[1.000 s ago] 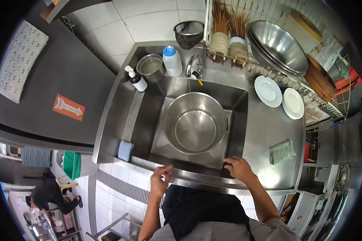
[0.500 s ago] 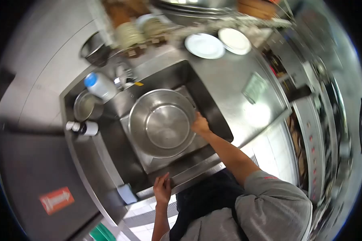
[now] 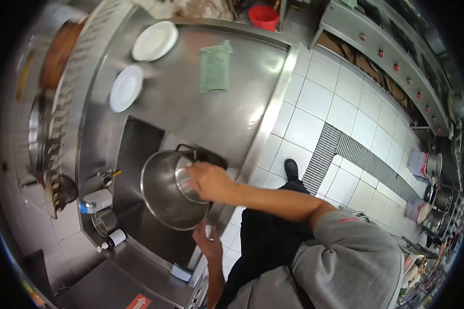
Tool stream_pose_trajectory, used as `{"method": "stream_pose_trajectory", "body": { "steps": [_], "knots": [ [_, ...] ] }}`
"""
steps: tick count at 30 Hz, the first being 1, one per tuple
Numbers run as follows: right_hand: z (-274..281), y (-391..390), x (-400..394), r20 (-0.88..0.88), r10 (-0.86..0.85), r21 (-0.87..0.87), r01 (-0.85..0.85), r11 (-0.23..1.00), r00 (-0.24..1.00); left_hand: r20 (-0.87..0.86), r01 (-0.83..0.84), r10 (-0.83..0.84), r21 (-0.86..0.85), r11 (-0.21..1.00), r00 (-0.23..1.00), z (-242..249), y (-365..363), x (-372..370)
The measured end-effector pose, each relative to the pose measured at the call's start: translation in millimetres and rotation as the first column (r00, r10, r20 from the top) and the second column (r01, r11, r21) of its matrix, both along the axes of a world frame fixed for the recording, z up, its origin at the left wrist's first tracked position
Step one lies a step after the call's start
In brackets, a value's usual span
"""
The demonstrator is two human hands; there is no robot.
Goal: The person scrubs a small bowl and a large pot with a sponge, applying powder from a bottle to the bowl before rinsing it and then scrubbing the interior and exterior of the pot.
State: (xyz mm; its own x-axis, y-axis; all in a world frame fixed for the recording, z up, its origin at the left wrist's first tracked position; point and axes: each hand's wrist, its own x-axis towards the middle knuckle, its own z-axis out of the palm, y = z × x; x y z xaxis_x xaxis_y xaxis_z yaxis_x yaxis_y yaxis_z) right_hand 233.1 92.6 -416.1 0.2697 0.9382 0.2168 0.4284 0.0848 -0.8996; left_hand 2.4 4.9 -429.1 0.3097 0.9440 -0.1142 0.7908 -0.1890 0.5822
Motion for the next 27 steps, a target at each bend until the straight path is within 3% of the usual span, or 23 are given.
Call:
{"method": "stream_pose_trajectory", "body": {
  "steps": [1,4,6,7,8,9,10,12,14,16,18,22,25,27],
  "knots": [
    [9.8,-18.8,20.0,-0.109,0.039,0.182,-0.019,0.983,0.993,-0.080,0.053,-0.048,0.067,0.996,0.996,0.3,1.8,15.8],
    [-14.9,-91.7,94.5,-0.240,0.121,0.210,-0.070,0.975,0.963,-0.213,0.132,-0.091,0.190,0.973,0.973,-16.9,7.0,54.7],
    [-84.6,-133.7,129.8,-0.238,-0.053,0.152,0.091,0.984,0.970,-0.331,0.179,-0.113,0.178,0.968,0.937,-20.0,2.9,75.6],
    [-139.4,-151.7,142.0,-0.186,-0.191,0.105,0.213,0.971,0.964,-0.290,0.100,-0.054,0.146,0.984,0.956,-27.7,2.6,78.0],
    [-169.0,-178.0,161.7,-0.366,-0.313,-0.197,0.255,0.947,0.877,-0.225,0.019,0.011,0.131,0.991,0.974,-41.6,7.7,84.0],
    [-214.8,-203.1,176.8,-0.234,-0.396,-0.308,0.318,0.897,0.888,-0.189,0.158,-0.100,0.321,0.934,0.977,-51.9,10.5,87.7],
    [-246.7,-222.9,190.9,-0.143,-0.518,-0.531,0.376,0.760,0.844,-0.212,0.164,-0.097,0.327,0.931,0.972,-51.6,9.1,91.9],
    [-301.9,-259.3,212.1,-0.053,-0.488,-0.685,0.323,0.652,0.871,-0.208,-0.124,0.158,0.167,0.978,0.965,-42.8,3.5,95.6],
    [-336.7,-270.0,218.8,-0.114,-0.491,-0.693,0.285,0.663,0.863,-0.154,-0.147,0.184,0.224,0.963,0.971,-50.9,3.9,89.5],
    [-356.2,-263.5,217.0,-0.168,-0.501,-0.701,0.255,0.666,0.849,-0.095,-0.162,0.194,0.274,0.948,0.976,-55.0,8.3,76.3],
    [-361.6,-239.9,208.8,-0.384,-0.442,-0.594,0.150,0.790,0.811,0.018,-0.274,0.278,0.231,0.933,0.960,-55.0,7.6,63.5],
    [-355.8,-156.2,184.1,-0.635,-0.186,-0.333,-0.048,0.942,0.750,0.026,-0.323,0.323,0.165,0.932,0.946,-47.4,4.6,63.2],
    [-356.6,-73.3,156.0,-0.595,-0.051,-0.222,-0.104,0.969,0.802,0.005,-0.348,0.355,0.209,0.914,0.935,-51.5,-0.8,63.6],
    [-367.6,-16.3,133.2,-0.431,-0.201,-0.297,0.072,0.952,0.880,-0.051,-0.301,0.330,0.293,0.907,0.943,-55.4,-0.1,66.6]
  ]
}}
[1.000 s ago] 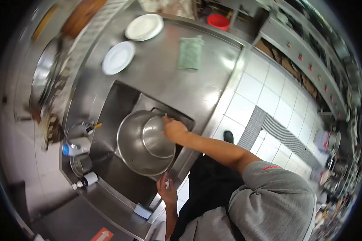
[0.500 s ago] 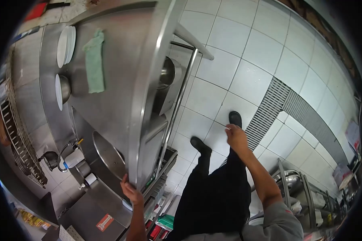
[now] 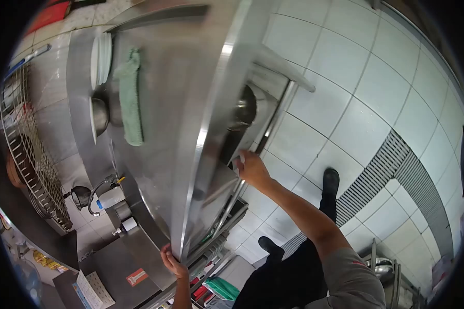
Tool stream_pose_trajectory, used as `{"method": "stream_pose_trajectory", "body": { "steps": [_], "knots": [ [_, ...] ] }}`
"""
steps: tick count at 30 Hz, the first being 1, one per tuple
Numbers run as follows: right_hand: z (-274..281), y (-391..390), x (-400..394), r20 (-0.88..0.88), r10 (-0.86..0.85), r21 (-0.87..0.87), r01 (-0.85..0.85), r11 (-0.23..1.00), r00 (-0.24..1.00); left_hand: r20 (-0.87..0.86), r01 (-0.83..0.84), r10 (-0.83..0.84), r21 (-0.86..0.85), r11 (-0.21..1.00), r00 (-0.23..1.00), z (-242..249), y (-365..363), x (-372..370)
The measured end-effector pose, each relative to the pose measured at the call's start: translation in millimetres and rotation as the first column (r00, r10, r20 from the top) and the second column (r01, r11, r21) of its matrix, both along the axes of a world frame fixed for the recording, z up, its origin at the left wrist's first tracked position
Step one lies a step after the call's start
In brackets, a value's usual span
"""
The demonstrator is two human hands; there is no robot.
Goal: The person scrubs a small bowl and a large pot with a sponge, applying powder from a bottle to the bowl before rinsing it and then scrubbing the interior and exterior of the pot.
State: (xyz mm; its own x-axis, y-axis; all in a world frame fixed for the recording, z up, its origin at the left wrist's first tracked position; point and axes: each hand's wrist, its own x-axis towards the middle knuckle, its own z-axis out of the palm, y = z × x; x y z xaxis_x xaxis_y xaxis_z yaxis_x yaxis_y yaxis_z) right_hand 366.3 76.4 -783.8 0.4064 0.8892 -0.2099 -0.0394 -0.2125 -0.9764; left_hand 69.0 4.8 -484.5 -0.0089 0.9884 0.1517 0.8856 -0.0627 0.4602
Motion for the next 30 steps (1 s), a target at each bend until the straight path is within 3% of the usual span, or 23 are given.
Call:
{"method": "stream_pose_trajectory", "body": {
  "steps": [2,5,7,12,20,30],
  "knots": [
    [4.8,46.1,3.5,0.000,-0.278,-0.141,0.275,0.951,0.961,-0.032,-0.003,0.004,0.009,1.000,0.999,0.7,-1.1,1.8],
    [-21.6,92.2,18.1,0.035,-0.231,-0.152,0.233,0.960,0.972,-0.088,-0.008,0.012,0.053,0.999,0.996,3.0,-3.1,17.2],
    [-38.1,110.2,26.2,0.076,-0.199,-0.188,0.210,0.960,0.977,-0.188,-0.077,0.068,-0.037,0.996,0.980,6.8,-5.8,21.1],
    [-61.9,121.0,26.5,0.163,-0.102,-0.279,0.145,0.949,0.981,-0.252,0.018,-0.005,0.049,0.999,0.968,4.6,0.1,29.7],
    [-90.7,134.2,27.3,0.251,0.004,-0.357,0.089,0.930,0.968,-0.240,-0.063,0.060,-0.003,0.998,0.969,6.7,-4.0,31.5],
    [-114.7,141.5,25.3,0.302,0.065,-0.392,0.061,0.918,0.951,-0.257,-0.041,0.042,0.010,0.999,0.965,6.7,-2.5,35.8]
  ]
}}
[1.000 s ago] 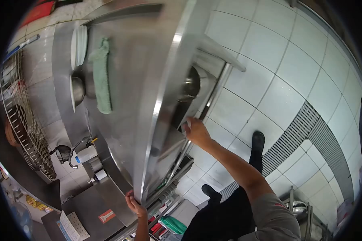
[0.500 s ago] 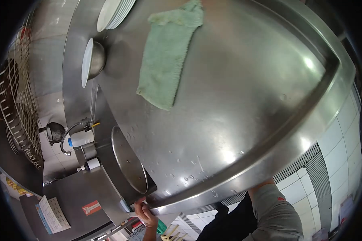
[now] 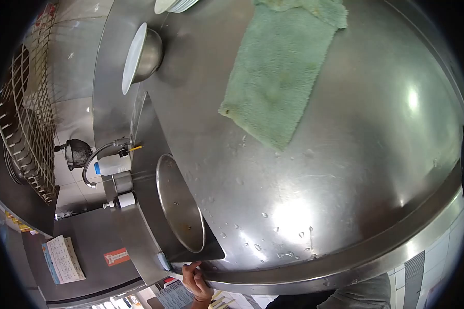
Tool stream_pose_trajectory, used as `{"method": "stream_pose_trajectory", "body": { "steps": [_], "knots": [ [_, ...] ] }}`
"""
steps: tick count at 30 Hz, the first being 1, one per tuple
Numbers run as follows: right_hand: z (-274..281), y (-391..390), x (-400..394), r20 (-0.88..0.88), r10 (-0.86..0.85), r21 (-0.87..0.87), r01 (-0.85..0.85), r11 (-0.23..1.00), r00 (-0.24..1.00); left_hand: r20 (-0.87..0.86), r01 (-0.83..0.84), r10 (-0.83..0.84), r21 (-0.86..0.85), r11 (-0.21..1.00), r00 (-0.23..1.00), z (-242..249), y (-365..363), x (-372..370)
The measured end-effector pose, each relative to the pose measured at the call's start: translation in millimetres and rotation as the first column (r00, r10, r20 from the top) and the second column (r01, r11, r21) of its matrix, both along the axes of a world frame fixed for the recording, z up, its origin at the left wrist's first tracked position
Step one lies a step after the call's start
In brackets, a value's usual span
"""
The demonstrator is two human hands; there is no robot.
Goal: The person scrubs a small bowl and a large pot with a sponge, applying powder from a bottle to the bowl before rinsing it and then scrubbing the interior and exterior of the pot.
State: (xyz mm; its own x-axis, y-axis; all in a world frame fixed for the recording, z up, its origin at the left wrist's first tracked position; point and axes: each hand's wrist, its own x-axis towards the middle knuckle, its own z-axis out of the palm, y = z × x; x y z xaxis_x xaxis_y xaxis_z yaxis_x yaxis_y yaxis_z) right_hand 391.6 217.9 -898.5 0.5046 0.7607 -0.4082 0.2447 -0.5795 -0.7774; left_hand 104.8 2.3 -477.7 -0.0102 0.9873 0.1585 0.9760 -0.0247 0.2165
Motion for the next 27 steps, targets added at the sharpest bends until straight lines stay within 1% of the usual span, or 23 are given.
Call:
{"method": "stream_pose_trajectory", "body": {
  "steps": [4,6,10,12,17,18,19,21,25,27],
  "knots": [
    [-4.0,-2.2,1.1,0.015,0.026,-0.014,-0.026,1.000,1.000,-0.013,-0.001,0.001,0.002,1.000,1.000,1.1,2.1,2.1],
    [-4.3,-4.4,2.7,0.023,0.046,-0.014,-0.046,0.999,0.999,-0.060,0.034,-0.034,-0.009,0.999,0.998,1.7,1.7,-1.3],
    [-3.7,-12.0,4.5,0.039,0.076,-0.016,-0.076,0.997,0.996,-0.036,0.016,-0.016,-0.013,1.000,0.999,1.9,2.3,1.8],
    [-3.8,-15.2,6.9,0.039,0.085,-0.021,-0.085,0.996,0.996,-0.046,0.030,-0.032,-0.043,0.999,0.998,4.2,3.5,1.9],
    [5.1,-35.6,16.9,0.051,0.114,-0.025,-0.113,0.993,0.992,0.007,0.034,-0.034,-0.027,0.999,0.999,3.5,5.0,0.5],
    [6.4,-39.1,20.3,0.059,0.113,-0.029,-0.112,0.993,0.992,-0.014,0.065,-0.065,-0.014,0.998,0.998,3.6,7.4,1.8],
    [11.0,-48.6,22.3,0.067,0.131,-0.030,-0.129,0.991,0.989,-0.031,0.094,-0.094,-0.002,0.996,0.995,3.5,8.9,4.1],
    [21.5,-68.8,26.4,0.079,0.162,-0.030,-0.160,0.987,0.984,-0.001,0.075,-0.075,-0.018,0.997,0.997,6.0,10.3,8.1],
    [58.7,-126.8,46.7,0.109,0.234,-0.019,-0.233,0.972,0.966,0.038,0.103,-0.103,0.009,0.995,0.994,5.3,11.9,5.0],
    [81.4,-155.2,62.4,0.136,0.266,0.007,-0.269,0.963,0.954,0.006,0.146,-0.147,0.043,0.988,0.989,5.8,14.0,5.4]
  ]
}}
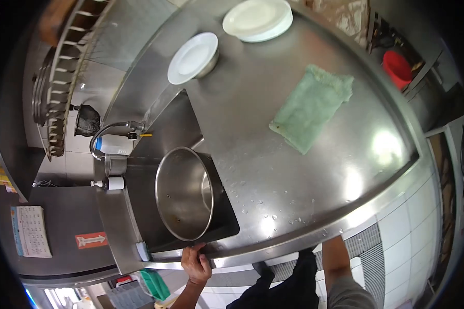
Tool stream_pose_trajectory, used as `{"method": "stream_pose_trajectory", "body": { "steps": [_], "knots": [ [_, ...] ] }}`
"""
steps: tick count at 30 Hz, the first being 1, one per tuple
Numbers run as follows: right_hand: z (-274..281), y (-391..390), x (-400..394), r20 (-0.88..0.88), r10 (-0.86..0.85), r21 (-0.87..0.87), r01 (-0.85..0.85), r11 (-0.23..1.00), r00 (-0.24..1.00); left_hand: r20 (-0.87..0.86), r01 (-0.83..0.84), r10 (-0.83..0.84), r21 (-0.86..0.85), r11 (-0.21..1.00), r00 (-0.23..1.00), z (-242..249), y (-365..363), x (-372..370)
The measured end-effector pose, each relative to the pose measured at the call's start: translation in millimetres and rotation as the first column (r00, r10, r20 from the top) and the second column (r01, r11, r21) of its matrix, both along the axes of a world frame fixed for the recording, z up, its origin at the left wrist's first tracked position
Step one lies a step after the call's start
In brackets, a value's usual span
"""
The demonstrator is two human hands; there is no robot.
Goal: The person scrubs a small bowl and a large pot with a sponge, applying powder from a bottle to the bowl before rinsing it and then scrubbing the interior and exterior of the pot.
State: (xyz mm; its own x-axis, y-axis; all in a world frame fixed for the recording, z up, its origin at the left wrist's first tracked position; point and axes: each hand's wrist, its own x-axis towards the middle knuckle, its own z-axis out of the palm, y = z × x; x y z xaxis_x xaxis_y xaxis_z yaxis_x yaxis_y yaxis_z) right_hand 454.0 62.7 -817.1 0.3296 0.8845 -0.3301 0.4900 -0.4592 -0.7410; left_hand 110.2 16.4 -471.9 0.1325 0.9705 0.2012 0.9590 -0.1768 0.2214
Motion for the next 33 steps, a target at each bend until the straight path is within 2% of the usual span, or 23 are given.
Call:
{"method": "stream_pose_trajectory", "body": {
  "steps": [2,5,6,7,9,10,12,14,16,17,18,20,22,23,24,25,27,28,29,30,31,32,33],
  "knots": [
    [26.1,-23.6,21.1,0.054,0.072,0.087,-0.077,0.993,0.996,0.049,-0.006,0.005,0.015,1.000,0.999,0.0,1.4,1.0],
    [70.1,-56.1,59.6,0.205,0.161,0.298,-0.218,0.929,0.966,0.012,-0.023,0.022,0.021,1.000,1.000,6.0,1.9,4.9],
    [146.4,-49.6,68.5,0.015,0.129,-0.029,-0.128,0.991,0.992,0.043,-0.037,0.036,0.030,0.999,0.998,5.8,3.1,5.9],
    [190.8,-60.7,71.2,0.047,-0.081,0.008,0.081,0.997,0.996,0.052,-0.043,0.042,0.033,0.999,0.998,5.3,3.5,6.6],
    [237.2,-97.2,97.2,0.030,0.016,-0.157,-0.011,0.987,0.999,0.057,-0.079,0.077,0.021,0.997,0.995,11.0,0.2,7.6],
    [267.5,-110.3,103.1,0.014,0.041,-0.150,-0.038,0.988,0.999,0.059,-0.098,0.097,0.007,0.995,0.994,13.6,1.2,9.2],
    [300.7,-145.1,118.4,0.072,0.070,-0.275,-0.048,0.960,0.995,0.066,-0.090,0.087,0.045,0.995,0.994,7.4,0.2,4.5],
    [343.6,-147.4,121.4,0.118,0.130,-0.314,-0.088,0.946,0.984,0.067,-0.112,0.110,0.019,0.994,0.992,8.2,-1.0,3.9],
    [399.0,-148.8,103.2,-0.187,-0.208,-0.435,0.109,0.894,0.960,0.106,-0.128,0.124,0.026,0.991,0.987,10.7,-1.2,5.0],
    [385.8,-161.8,113.7,-0.194,-0.151,-0.340,0.078,0.937,0.969,0.140,-0.140,0.139,-0.003,0.990,0.980,11.0,-1.6,4.3],
    [402.7,-156.0,105.9,-0.183,-0.135,-0.341,0.066,0.938,0.974,0.206,-0.138,0.142,-0.034,0.990,0.968,13.7,-0.8,2.7],
    [442.2,-133.2,83.2,-0.225,-0.080,-0.336,0.000,0.942,0.971,0.462,-0.170,0.223,-0.154,0.973,0.858,18.6,0.2,-2.1],
    [446.5,-114.1,65.2,-0.151,-0.036,-0.244,-0.002,0.970,0.988,0.533,-0.191,0.236,-0.140,0.972,0.812,19.1,5.7,-19.0],
    [444.9,-104.0,54.9,-0.199,-0.119,-0.234,0.071,0.970,0.973,0.599,-0.201,0.226,-0.110,0.973,0.768,19.0,14.7,-28.8],
    [462.0,-81.4,30.9,-0.112,-0.020,-0.167,0.001,0.986,0.993,0.588,-0.235,0.213,-0.040,0.971,0.781,21.1,24.4,-43.1],
    [463.7,-64.1,12.7,-0.225,-0.049,-0.110,0.024,0.994,0.973,0.582,-0.253,0.195,0.018,0.967,0.790,21.4,32.8,-59.2],
    [445.0,-29.4,-12.7,-0.151,-0.066,-0.112,0.049,0.992,0.986,0.692,-0.273,0.241,-0.066,0.960,0.680,28.6,50.3,-93.0],
    [441.0,-8.4,-29.0,-0.186,-0.073,-0.119,0.051,0.992,0.980,0.719,-0.304,0.297,-0.124,0.945,0.629,29.1,57.1,-110.4],
    [427.9,11.4,-41.4,-0.214,-0.182,-0.167,0.148,0.975,0.960,0.733,-0.325,0.344,-0.176,0.929,0.586,30.6,63.0,-128.5],
    [423.7,30.5,-54.4,-0.319,-0.175,-0.161,0.129,0.978,0.932,0.730,-0.331,0.368,-0.203,0.921,0.576,30.9,67.2,-147.5],
    [407.4,48.5,-62.6,-0.276,-0.196,-0.153,0.158,0.975,0.941,0.697,-0.344,0.383,-0.204,0.917,0.607,29.5,69.5,-165.7],
    [396.2,62.1,-72.0,-0.326,-0.166,-0.084,0.146,0.986,0.931,0.704,-0.339,0.377,-0.201,0.919,0.602,32.5,71.1,-178.4],
    [395.1,76.4,-83.2,-0.347,-0.237,-0.105,0.213,0.971,0.907,0.685,-0.354,0.416,-0.241,0.904,0.597,38.7,72.0,-190.5]
  ]
}}
